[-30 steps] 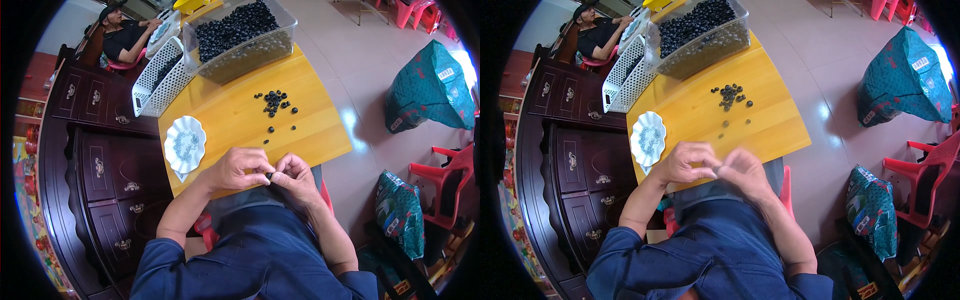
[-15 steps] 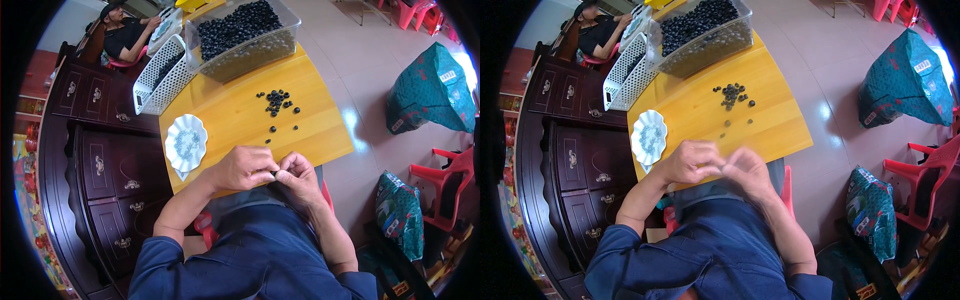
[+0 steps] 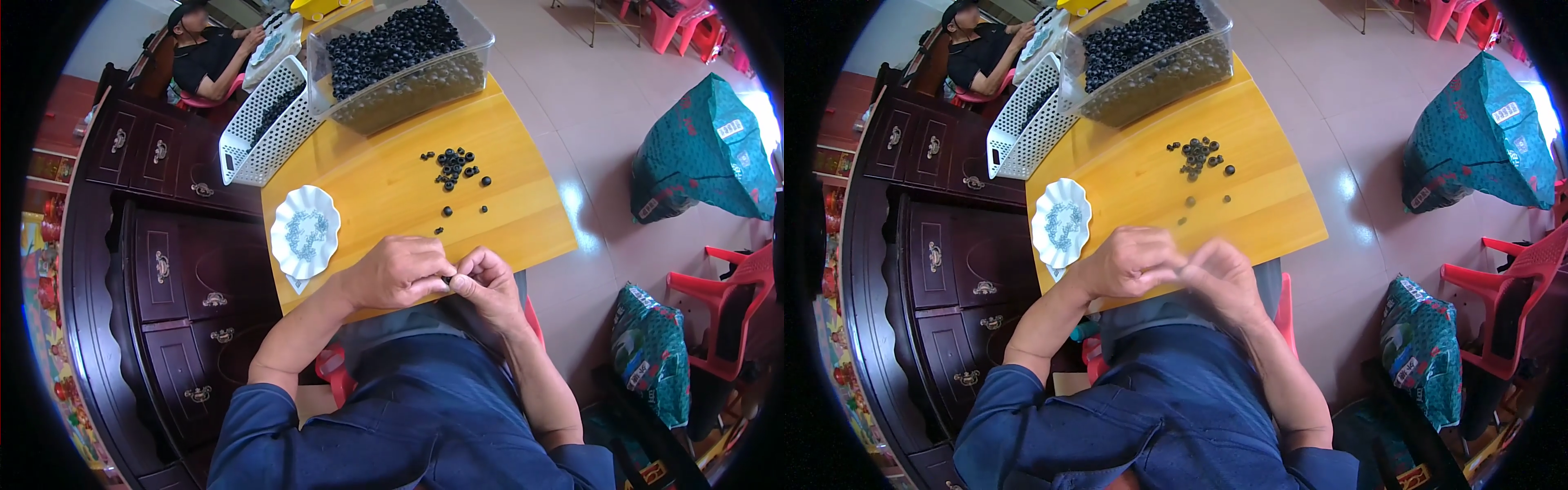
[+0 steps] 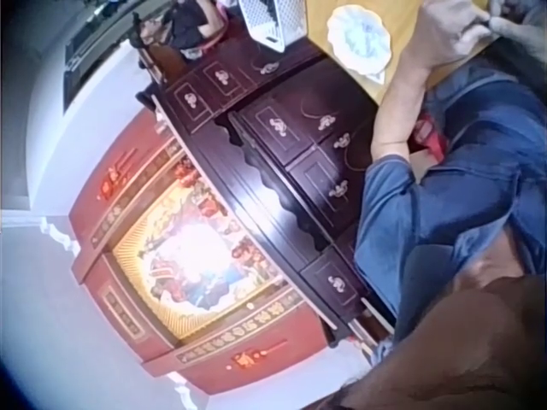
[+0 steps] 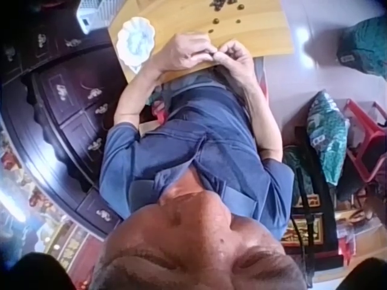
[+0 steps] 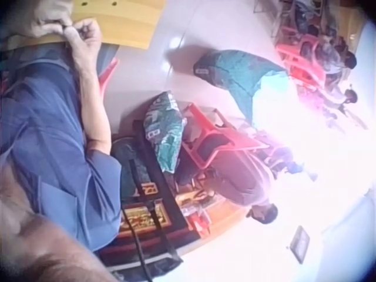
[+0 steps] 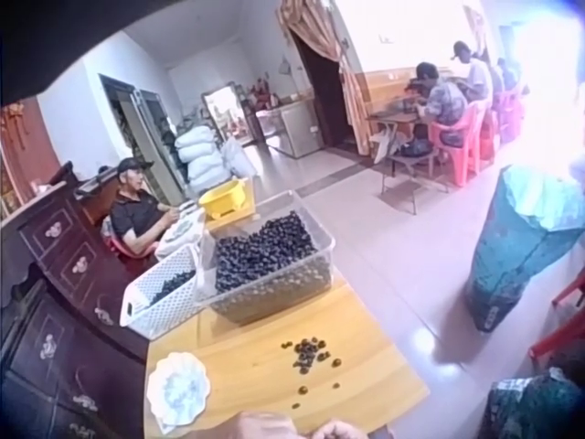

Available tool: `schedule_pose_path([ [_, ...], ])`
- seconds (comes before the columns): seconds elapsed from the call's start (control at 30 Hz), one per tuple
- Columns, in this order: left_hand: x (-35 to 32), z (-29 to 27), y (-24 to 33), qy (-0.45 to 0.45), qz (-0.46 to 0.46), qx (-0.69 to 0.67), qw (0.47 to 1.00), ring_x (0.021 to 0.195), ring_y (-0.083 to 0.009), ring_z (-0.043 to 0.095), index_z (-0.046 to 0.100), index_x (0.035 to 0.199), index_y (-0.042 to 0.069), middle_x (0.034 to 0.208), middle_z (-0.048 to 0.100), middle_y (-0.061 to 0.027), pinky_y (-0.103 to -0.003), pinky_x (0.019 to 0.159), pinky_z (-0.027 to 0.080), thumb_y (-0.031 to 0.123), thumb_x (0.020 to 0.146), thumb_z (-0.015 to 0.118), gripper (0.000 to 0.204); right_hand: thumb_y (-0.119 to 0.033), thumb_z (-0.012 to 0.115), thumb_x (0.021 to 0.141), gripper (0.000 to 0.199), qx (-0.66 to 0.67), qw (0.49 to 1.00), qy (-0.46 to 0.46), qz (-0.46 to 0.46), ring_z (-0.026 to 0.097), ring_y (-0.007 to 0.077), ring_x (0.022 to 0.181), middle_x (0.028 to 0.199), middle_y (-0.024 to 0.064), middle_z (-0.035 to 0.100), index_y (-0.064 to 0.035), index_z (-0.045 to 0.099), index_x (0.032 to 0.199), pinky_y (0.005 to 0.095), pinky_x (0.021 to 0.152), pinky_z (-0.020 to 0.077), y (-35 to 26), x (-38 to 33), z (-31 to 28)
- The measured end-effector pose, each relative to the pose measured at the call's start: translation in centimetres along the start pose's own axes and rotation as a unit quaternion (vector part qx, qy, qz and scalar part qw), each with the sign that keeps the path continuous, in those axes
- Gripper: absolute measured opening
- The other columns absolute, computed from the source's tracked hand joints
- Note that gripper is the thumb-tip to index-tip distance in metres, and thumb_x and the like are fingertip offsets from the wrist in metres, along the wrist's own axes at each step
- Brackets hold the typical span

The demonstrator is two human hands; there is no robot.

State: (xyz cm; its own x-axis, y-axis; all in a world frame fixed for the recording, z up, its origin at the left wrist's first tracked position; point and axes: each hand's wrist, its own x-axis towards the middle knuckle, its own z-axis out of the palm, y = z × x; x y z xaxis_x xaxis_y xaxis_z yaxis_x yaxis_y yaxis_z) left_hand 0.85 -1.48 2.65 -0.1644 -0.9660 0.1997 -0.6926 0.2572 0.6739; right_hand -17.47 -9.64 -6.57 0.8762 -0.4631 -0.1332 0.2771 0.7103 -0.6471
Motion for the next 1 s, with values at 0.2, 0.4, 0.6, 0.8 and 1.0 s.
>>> schedule_pose_path([
  [0.2, -0.1, 0.1, -0.3, 0.007, -0.014, -0.021, 1.0, 0.07, -0.0298, 0.063, 0.071, 0.094, 0.008, 0.078, 0.063, -0.0092, -0.038, 0.061, 0.05, 0.009, 0.075, 0.081, 0.021, -0.013, 0.08, 0.089, 0.022, 0.033, 0.999, 0.014, 0.017, 0.059, 0.0048, 0.079, 0.086, -0.0013, 0.065, -0.0075, 0.059, 0.094, 0.02, 0.073, 0.0455, -0.2, 0.0, 0.5],
  [0.4, 0.2, 0.0, -0.2, -0.008, -0.02, -0.033, 0.999, 0.07, -0.0298, 0.063, 0.07, 0.091, 0.008, 0.078, 0.062, -0.0092, -0.038, 0.061, 0.05, 0.008, 0.075, 0.08, 0.019, -0.011, 0.081, 0.087, 0.023, 0.014, 1.0, 0.011, 0.006, 0.059, 0.005, 0.077, 0.085, -0.001, 0.065, -0.0073, 0.06, 0.094, 0.0195, 0.071, 0.0458, 0.1, 0.1, 0.0],
  [0.6, 0.2, 0.4, 0.3, 0.016, 0.01, -0.008, 1.0, 0.067, -0.0301, 0.062, 0.069, 0.09, 0.008, 0.075, 0.061, -0.0088, -0.039, 0.059, 0.048, 0.007, 0.075, 0.079, 0.018, -0.006, 0.078, 0.089, 0.019, -0.044, 0.999, 0.004, -0.006, 0.061, 0.006, 0.079, 0.087, 0.0001, 0.066, -0.0064, 0.06, 0.095, 0.0207, 0.072, 0.0484, 0.5, 0.1, -0.8],
  [0.8, -0.1, 0.3, 0.3, 0.013, 0.0, 0.023, 1.0, 0.065, -0.0295, 0.061, 0.069, 0.089, 0.008, 0.073, 0.06, -0.0088, -0.039, 0.058, 0.049, 0.006, 0.073, 0.079, 0.019, -0.008, 0.073, 0.094, 0.014, -0.013, 1.0, -0.004, -0.01, 0.061, 0.0076, 0.076, 0.086, 0.0012, 0.066, -0.0054, 0.059, 0.097, 0.0226, 0.069, 0.0507, 1.2, 0.4, -0.5],
  [1.0, 0.2, 0.5, -0.2, 0.008, -0.006, 0.004, 1.0, 0.065, -0.0289, 0.062, 0.069, 0.089, 0.008, 0.073, 0.061, -0.0092, -0.039, 0.057, 0.048, 0.005, 0.073, 0.079, 0.02, -0.008, 0.073, 0.094, 0.014, -0.014, 1.0, 0.0, -0.013, 0.062, 0.0078, 0.078, 0.089, 0.0015, 0.066, -0.0047, 0.06, 0.098, 0.023, 0.07, 0.0528, 0.9, 0.4, -0.7],
])
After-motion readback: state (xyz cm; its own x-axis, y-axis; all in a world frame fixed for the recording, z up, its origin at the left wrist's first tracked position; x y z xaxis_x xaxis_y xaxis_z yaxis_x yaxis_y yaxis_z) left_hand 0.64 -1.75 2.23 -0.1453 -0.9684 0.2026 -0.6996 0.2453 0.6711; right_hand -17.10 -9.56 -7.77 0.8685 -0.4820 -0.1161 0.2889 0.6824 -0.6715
